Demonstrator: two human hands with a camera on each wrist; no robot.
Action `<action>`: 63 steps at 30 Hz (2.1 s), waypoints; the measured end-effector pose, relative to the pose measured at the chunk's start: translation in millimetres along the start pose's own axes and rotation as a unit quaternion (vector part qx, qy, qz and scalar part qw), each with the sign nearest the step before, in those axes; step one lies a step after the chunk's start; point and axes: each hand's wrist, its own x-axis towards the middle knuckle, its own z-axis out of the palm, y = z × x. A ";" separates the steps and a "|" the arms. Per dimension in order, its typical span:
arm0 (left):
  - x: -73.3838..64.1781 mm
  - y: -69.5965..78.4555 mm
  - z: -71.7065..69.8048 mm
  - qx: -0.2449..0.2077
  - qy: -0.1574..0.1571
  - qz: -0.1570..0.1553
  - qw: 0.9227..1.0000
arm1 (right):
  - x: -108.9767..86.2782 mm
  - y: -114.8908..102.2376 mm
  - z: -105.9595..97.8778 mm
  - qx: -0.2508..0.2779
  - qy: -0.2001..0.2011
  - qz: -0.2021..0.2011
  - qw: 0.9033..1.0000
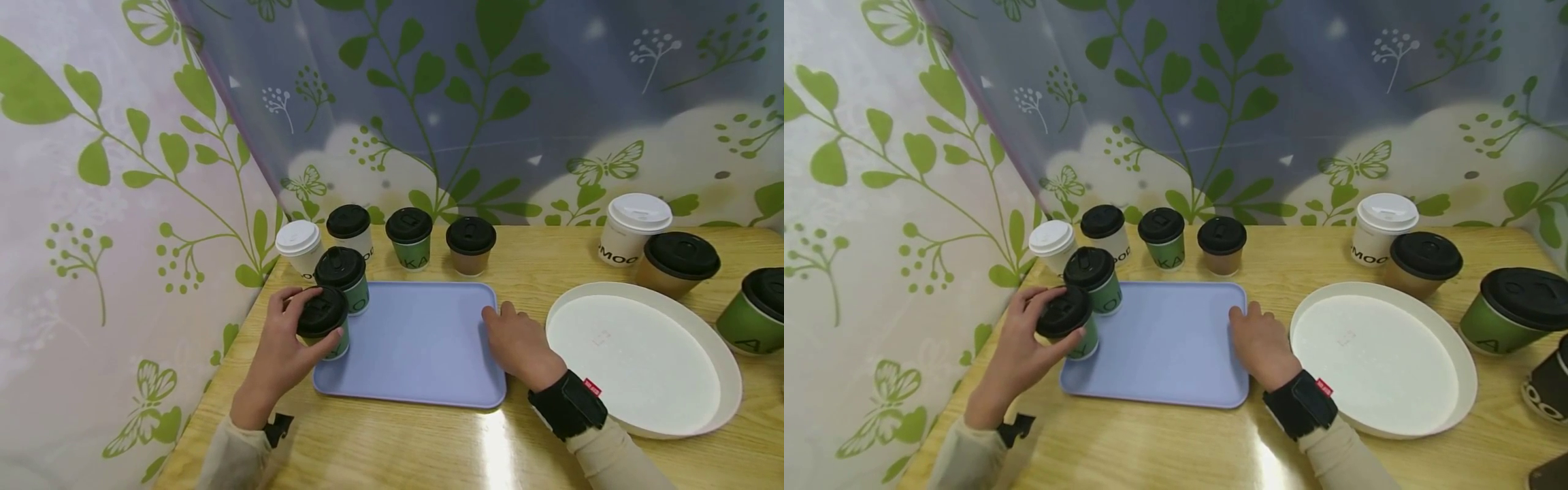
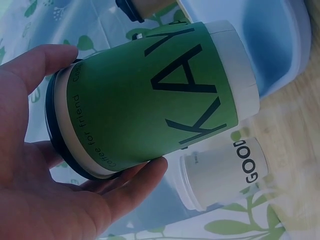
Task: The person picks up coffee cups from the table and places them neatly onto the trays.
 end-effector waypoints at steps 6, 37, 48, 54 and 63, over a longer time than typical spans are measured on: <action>-5.4 -0.7 0.7 -0.002 -0.004 -0.003 1.000 | 0.3 0.5 0.1 0.001 0.001 -0.001 1.000; -12.9 11.0 9.2 -0.022 -0.031 0.001 0.999 | 1.5 -0.6 -1.2 -0.007 -0.001 -0.002 1.000; -16.3 12.9 8.8 -0.024 -0.033 -0.006 0.999 | 0.1 -1.5 -2.1 -0.003 0.000 0.001 1.000; -18.2 12.5 9.7 -0.028 -0.031 -0.006 0.999 | 0.3 -1.6 -1.9 0.002 -0.007 0.002 1.000; -20.1 11.1 11.3 -0.030 -0.027 0.001 0.999 | 0.9 -0.7 -1.1 0.000 -0.005 -0.001 1.000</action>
